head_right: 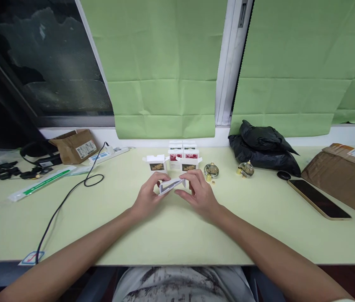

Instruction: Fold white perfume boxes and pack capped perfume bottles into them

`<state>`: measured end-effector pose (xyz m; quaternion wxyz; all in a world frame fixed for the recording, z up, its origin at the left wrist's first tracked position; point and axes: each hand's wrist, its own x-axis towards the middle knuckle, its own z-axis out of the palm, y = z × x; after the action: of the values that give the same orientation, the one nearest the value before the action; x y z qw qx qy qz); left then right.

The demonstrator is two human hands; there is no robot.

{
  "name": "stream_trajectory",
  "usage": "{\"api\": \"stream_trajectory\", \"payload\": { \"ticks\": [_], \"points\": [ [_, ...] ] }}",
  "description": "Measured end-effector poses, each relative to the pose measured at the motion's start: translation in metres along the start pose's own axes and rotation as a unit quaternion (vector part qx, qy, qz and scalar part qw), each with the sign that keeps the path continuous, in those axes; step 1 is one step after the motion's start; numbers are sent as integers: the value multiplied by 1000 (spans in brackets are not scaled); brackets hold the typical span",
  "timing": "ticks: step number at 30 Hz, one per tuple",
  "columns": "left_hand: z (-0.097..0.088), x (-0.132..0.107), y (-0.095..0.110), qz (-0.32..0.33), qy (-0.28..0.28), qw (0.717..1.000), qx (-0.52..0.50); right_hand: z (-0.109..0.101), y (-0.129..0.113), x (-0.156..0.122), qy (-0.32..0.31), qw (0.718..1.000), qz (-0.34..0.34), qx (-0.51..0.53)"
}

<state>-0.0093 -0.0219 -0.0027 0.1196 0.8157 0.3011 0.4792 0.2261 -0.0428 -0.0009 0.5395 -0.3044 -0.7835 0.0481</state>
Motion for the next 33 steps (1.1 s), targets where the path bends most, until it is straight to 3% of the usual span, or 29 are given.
{"api": "stream_trajectory", "payload": {
  "ticks": [9,14,20,26,33],
  "points": [
    [1,0,1,-5,-43,999,8,1,-1,2,26,1000,-9,2],
    [2,1,1,-8,-67,998,-3,1,2,2,6,1000,-4,-4],
    [4,4,5,-24,-63,998,-10,0,5,0,1,1000,6,-3],
    [3,4,4,-34,-64,997,-6,-1,7,3,-31,996,-81,3],
    [1,1,-5,-41,-59,997,16,0,5,1,-13,998,-54,-4]
  ]
}}
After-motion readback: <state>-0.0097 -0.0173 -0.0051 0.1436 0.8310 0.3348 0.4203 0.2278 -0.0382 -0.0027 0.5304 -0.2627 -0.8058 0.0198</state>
